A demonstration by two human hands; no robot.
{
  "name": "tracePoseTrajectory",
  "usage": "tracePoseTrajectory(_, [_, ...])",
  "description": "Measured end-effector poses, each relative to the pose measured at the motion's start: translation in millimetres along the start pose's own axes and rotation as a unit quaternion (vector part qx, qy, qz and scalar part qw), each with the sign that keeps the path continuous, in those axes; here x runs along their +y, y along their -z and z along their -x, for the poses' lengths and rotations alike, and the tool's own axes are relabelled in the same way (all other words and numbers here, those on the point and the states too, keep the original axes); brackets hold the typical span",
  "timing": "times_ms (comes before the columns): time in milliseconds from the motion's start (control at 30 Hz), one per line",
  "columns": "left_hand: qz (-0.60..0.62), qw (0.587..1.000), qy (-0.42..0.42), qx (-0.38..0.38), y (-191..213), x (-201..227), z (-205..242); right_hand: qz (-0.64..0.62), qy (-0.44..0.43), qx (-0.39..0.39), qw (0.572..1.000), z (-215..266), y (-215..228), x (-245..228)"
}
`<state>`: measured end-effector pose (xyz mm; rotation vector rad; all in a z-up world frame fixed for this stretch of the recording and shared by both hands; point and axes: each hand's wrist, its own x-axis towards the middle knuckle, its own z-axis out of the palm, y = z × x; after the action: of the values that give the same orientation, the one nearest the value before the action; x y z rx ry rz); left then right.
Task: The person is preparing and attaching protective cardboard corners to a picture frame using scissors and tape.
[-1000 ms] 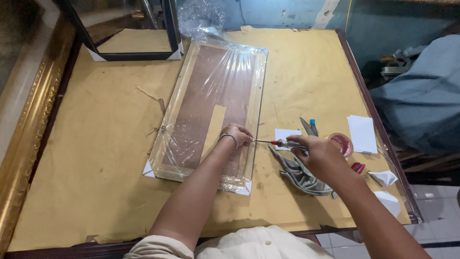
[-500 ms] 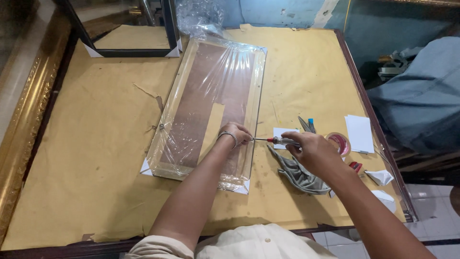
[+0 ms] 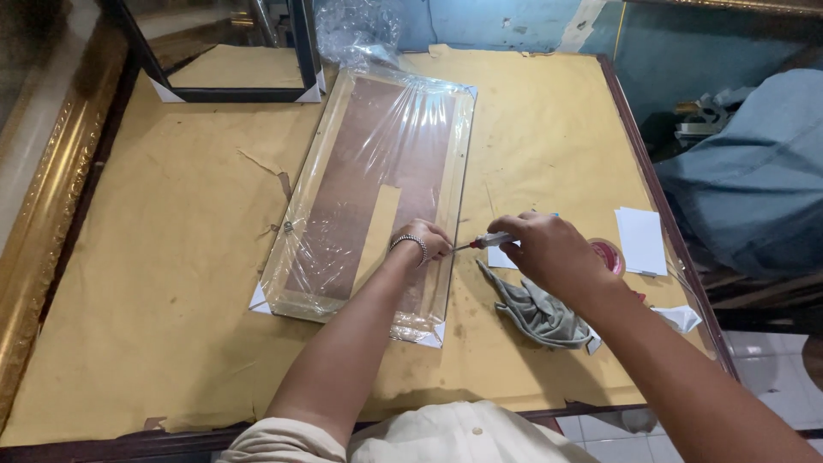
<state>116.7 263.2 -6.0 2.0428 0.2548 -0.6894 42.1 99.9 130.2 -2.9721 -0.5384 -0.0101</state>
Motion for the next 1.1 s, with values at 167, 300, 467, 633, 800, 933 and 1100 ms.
tracePoseTrajectory(167, [-0.016,1.000,-0.008,-0.015,-4.3,-7.5,-11.5,0.006,0.014,-0.042,0.999,-16.9,-0.4,-0.1])
tracePoseTrajectory(300, [-0.029,0.999,-0.006,-0.019,2.4,-4.4,-2.3,0.027,0.017,-0.064,0.997,-24.8,-1.1,1.4])
tracePoseTrajectory(467, [-0.035,0.999,0.002,-0.014,6.3,-0.2,4.4,0.045,0.044,-0.069,0.996,-32.9,-13.7,12.6])
tracePoseTrajectory(633, [-0.045,0.999,0.018,-0.020,5.0,4.3,2.1,0.053,0.030,-0.093,0.994,-45.8,-24.6,8.5])
tracePoseTrajectory(800, [-0.064,0.997,0.033,-0.020,5.6,-1.9,-3.1,0.021,-0.048,-0.138,0.989,-63.0,-12.6,-5.0])
tracePoseTrajectory(933, [-0.071,0.997,0.018,-0.020,7.7,-0.6,-7.7,0.128,-0.056,-0.197,0.970,-78.9,8.1,-21.3])
tracePoseTrajectory(1100, [-0.069,0.997,0.012,-0.028,11.1,-3.8,0.1,0.166,-0.020,-0.194,0.967,-64.8,18.0,-26.9])
